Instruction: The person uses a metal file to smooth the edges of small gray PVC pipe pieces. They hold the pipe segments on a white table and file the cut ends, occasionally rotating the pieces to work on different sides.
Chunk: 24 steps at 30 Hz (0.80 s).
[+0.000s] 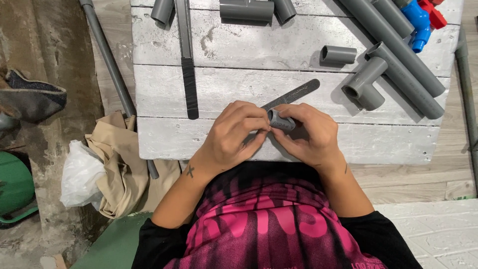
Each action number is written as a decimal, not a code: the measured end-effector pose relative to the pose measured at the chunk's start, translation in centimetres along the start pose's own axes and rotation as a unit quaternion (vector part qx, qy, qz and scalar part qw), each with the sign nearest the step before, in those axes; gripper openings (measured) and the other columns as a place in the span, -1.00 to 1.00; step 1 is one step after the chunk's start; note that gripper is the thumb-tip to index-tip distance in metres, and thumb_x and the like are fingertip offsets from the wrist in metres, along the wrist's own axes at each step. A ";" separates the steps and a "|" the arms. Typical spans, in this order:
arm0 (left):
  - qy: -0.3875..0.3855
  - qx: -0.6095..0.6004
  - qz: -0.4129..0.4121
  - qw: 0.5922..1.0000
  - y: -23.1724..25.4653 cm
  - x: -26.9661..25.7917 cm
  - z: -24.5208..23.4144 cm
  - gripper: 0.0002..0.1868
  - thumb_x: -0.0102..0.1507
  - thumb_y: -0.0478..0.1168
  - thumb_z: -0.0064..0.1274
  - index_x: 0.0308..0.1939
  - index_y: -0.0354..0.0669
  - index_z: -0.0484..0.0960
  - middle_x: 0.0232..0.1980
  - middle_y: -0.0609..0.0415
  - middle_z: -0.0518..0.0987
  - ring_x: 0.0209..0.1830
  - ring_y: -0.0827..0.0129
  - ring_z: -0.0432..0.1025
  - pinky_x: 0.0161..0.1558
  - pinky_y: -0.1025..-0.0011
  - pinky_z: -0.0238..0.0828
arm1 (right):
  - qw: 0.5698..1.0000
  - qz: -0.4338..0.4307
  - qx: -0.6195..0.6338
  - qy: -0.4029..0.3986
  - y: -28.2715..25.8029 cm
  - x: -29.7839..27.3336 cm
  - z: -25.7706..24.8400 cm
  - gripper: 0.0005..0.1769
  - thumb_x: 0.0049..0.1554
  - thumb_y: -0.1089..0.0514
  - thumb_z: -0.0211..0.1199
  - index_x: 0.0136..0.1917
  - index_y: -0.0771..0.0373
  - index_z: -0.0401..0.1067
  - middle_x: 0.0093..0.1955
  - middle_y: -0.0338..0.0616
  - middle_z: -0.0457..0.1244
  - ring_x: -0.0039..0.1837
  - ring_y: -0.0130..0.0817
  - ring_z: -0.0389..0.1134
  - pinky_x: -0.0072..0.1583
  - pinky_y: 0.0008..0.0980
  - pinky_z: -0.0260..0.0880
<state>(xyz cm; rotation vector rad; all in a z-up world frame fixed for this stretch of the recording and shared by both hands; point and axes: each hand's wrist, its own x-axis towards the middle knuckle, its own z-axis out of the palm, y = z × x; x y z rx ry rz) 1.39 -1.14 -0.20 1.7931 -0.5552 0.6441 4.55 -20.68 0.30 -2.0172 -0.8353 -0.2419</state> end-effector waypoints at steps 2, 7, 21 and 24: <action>-0.007 0.006 0.008 1.000 0.0 -0.1 0.1 -0.81 0.20 -0.53 0.17 -0.19 -0.20 0.63 -0.21 -0.04 0.64 -0.26 0.04 0.51 -0.21 0.20 0.49 | 1.000 0.001 0.001 -0.001 0.0 -0.1 0.0 -0.72 0.08 0.30 0.48 0.01 0.31 0.44 -0.09 0.00 0.45 -0.20 -0.09 0.45 -0.19 -0.26 0.48; -0.035 0.016 0.015 0.999 0.3 0.0 0.0 -0.77 0.21 -0.54 0.13 -0.14 -0.18 0.59 -0.19 -0.02 0.61 -0.20 0.04 0.46 -0.14 0.17 0.46 | 1.000 0.000 -0.014 0.005 -0.2 -0.2 0.2 -0.73 0.09 0.25 0.47 0.01 0.30 0.44 -0.10 -0.02 0.46 -0.21 -0.09 0.46 -0.19 -0.29 0.47; -0.046 -0.001 0.001 0.999 -0.1 -0.5 -0.2 -0.69 0.21 -0.58 0.13 -0.15 -0.11 0.46 -0.11 0.02 0.58 -0.07 0.06 0.44 -0.04 0.15 0.46 | 1.000 0.017 -0.016 0.008 0.4 -0.9 0.3 -0.71 0.09 0.20 0.49 0.03 0.29 0.48 -0.08 -0.06 0.47 -0.19 -0.11 0.48 -0.17 -0.34 0.47; -0.057 -0.002 -0.002 0.998 -0.2 -0.7 -0.2 -0.68 0.21 -0.58 0.13 -0.14 -0.10 0.46 -0.11 0.03 0.60 -0.06 0.06 0.44 -0.01 0.15 0.44 | 1.000 0.020 -0.009 0.009 0.6 -1.0 0.4 -0.71 0.08 0.20 0.50 0.02 0.29 0.48 -0.08 -0.05 0.47 -0.19 -0.13 0.48 -0.18 -0.36 0.47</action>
